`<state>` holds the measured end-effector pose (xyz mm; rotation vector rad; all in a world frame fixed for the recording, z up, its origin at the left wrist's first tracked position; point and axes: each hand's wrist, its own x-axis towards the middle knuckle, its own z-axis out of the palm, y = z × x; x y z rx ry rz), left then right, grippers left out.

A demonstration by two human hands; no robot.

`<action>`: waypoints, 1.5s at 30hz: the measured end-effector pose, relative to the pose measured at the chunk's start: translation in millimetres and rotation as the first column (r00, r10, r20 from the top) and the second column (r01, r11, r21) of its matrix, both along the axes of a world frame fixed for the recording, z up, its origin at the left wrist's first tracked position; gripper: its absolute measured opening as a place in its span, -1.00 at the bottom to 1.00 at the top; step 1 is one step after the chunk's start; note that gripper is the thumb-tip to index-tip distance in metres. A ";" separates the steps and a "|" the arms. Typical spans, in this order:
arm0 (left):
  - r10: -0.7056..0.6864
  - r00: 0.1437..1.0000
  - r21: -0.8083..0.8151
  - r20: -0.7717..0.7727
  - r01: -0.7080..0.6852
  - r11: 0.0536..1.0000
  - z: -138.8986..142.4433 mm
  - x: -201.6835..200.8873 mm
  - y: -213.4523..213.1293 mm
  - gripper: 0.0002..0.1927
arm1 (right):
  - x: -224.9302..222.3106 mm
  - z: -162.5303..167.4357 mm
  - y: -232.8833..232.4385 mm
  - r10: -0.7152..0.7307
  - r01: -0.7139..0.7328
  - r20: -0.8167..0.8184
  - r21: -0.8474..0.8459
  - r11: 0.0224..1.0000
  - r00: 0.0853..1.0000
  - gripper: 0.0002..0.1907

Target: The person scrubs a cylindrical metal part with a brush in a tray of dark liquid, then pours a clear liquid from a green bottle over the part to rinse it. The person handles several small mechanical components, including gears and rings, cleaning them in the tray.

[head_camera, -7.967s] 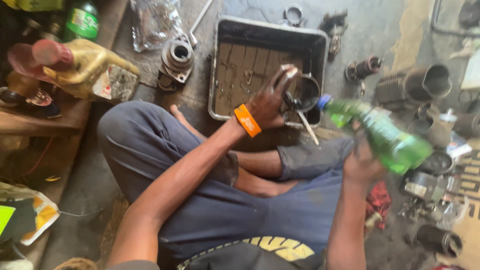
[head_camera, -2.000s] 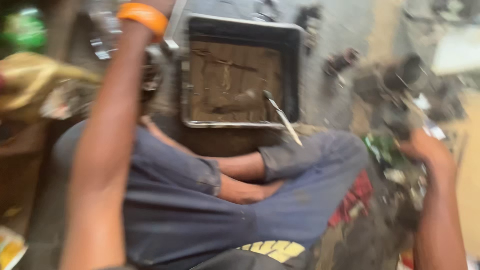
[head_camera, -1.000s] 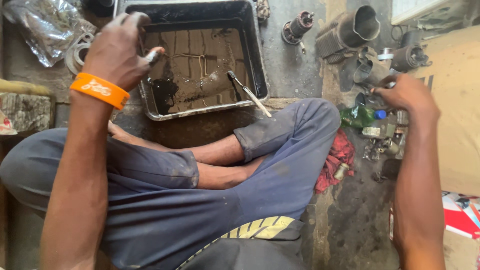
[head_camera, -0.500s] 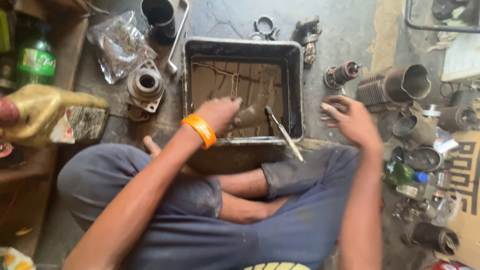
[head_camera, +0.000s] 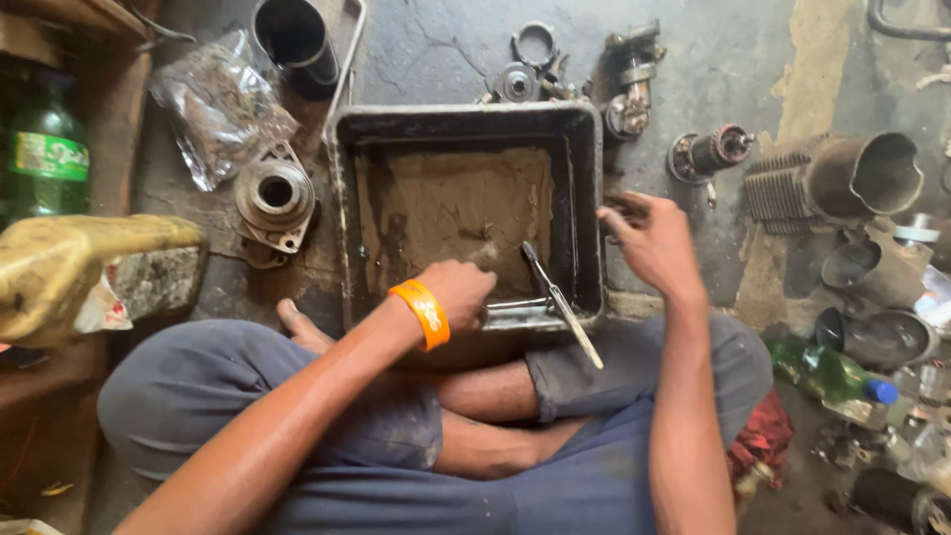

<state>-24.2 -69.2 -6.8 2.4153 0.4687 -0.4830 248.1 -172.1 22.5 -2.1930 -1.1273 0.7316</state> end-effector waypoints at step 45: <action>0.008 0.992 -0.004 0.129 -0.008 1.000 -29.9 40.0 -30.8 -0.83 | 52.7 13.7 228.6 0.477 -0.363 0.358 -0.342 0.867 0.802 -0.33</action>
